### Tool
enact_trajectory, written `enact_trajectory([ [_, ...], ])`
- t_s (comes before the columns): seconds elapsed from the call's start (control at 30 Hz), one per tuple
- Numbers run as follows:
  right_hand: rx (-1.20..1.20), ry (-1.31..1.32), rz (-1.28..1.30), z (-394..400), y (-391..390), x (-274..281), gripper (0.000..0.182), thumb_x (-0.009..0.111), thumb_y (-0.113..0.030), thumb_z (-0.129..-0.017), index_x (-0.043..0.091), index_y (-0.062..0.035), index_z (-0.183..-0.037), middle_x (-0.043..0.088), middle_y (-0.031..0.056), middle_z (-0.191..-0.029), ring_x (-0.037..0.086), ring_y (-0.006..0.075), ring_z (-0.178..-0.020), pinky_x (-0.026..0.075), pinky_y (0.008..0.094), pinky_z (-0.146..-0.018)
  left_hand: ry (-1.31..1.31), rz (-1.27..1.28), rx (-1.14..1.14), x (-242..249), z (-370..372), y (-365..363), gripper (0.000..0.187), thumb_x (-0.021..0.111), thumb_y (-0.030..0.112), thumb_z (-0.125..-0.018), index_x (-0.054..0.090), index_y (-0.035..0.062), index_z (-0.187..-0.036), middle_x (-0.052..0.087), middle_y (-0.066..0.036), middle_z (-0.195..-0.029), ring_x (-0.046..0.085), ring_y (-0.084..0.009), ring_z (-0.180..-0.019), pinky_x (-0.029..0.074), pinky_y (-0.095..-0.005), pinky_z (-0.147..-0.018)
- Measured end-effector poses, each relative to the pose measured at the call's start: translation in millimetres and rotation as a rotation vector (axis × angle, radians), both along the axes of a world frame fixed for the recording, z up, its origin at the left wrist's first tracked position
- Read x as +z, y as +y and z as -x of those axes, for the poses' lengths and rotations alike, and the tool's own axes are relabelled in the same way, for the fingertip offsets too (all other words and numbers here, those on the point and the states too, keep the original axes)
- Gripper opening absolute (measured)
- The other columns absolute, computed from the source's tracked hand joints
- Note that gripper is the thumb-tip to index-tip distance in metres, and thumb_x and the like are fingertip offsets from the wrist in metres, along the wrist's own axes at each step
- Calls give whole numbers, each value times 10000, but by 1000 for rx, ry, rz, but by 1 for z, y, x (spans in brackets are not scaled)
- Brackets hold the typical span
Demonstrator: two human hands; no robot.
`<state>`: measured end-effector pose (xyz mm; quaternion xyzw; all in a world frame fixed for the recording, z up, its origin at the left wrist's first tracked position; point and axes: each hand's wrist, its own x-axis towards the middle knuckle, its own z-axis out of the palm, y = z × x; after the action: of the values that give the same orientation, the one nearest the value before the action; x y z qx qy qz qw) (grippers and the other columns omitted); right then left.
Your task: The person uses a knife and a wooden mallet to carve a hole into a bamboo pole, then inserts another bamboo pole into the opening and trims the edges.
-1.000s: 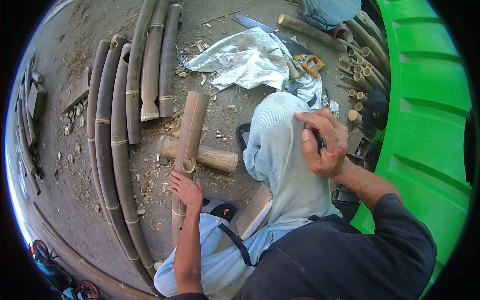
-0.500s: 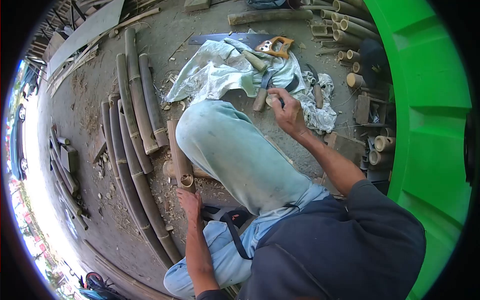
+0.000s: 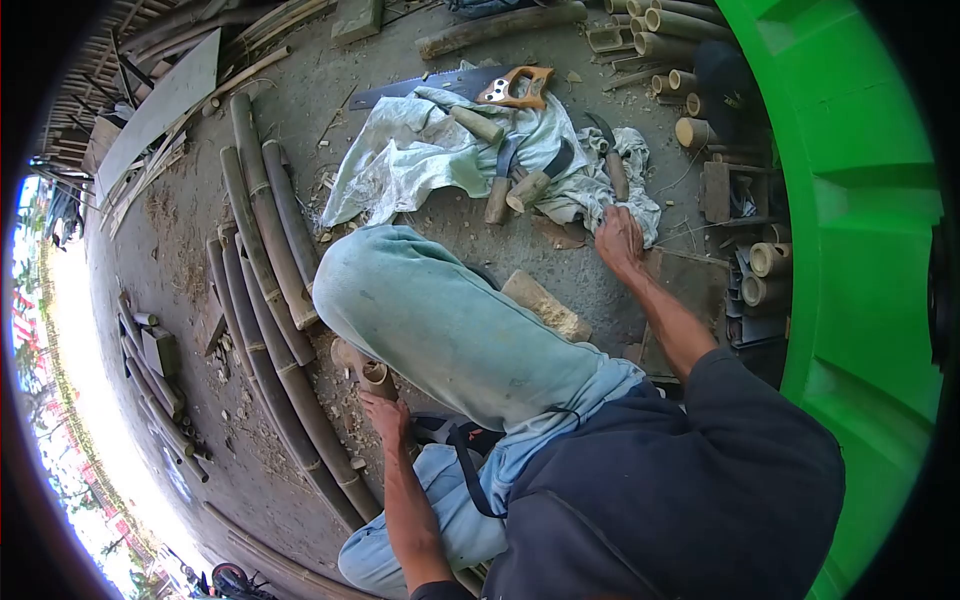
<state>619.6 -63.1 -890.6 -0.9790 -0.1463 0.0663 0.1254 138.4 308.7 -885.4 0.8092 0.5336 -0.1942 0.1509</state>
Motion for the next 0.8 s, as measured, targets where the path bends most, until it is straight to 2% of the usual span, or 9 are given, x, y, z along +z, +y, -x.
enact_trajectory([
  [0.17,-91,-15,-248,-46,19,-3,333,614,-128,-904,597,-26,-1221,610,228,-1161,632,438,-1044,501,529,-909,-6,-8,-12,2,1,-4,1121,806,210,-809,70,-165,-1567,331,-406,-1541,447,-519,-1394,420,-520,-1160],
  [0.3,-146,-168,-74,-86,14,-11,344,614,-138,-941,562,-36,-1265,586,219,-1173,605,424,-1147,512,536,-934,11,-1,27,7,-4,-9,1130,809,217,-814,61,-164,-1571,326,-405,-1545,436,-523,-1402,418,-524,-1162],
  [0.4,-221,11,69,-102,8,-30,398,634,-214,-970,537,-50,-1319,554,232,-1260,563,423,-1235,508,534,-1010,11,-63,-46,-16,17,-5,1134,808,226,-815,61,-145,-1583,352,-395,-1527,450,-516,-1390,426,-524,-1152],
  [0.53,-294,135,59,-120,9,-38,483,665,-221,-913,520,22,-1304,564,270,-1356,569,448,-1277,505,542,-1031,2,-33,29,14,1,-9,1111,801,242,-818,91,-123,-1591,404,-374,-1491,469,-507,-1369,435,-530,-1136],
  [0.6,-303,201,49,-124,10,-21,542,659,-238,-893,485,60,-1311,625,296,-1295,630,479,-1186,509,560,-1011,-52,72,163,23,-11,-5,940,765,217,-832,247,-109,-1545,454,-344,-1449,484,-497,-1338,447,-548,-1103],
  [0.63,-332,214,20,-122,8,-16,541,652,-246,-895,478,38,-1320,650,307,-1251,649,496,-1138,514,570,-987,-59,63,177,35,-23,-3,940,765,217,-832,247,-109,-1545,454,-344,-1449,484,-497,-1338,447,-548,-1103],
  [0.7,-336,207,-22,-129,12,1,540,645,-254,-896,470,16,-1329,674,319,-1208,667,512,-1090,519,581,-962,-22,-123,153,55,-74,-1,716,706,149,-848,392,-101,-1440,481,-324,-1430,497,-494,-1307,451,-563,-1068],
  [0.77,-214,156,-29,-116,12,16,618,624,-264,-927,409,-17,-1451,692,323,-1190,681,520,-1060,522,587,-940,-370,-302,-102,62,-111,9,562,650,75,-856,458,-87,-1358,501,-309,-1383,514,-489,-1266,450,-563,-1041],
  [0.8,-194,164,-18,-108,18,24,618,624,-264,-927,409,-17,-1451,692,323,-1190,681,520,-1060,522,587,-940,-467,-236,-163,67,-133,20,553,643,62,-858,458,-82,-1359,506,-304,-1362,517,-485,-1250,446,-561,-1038],
])
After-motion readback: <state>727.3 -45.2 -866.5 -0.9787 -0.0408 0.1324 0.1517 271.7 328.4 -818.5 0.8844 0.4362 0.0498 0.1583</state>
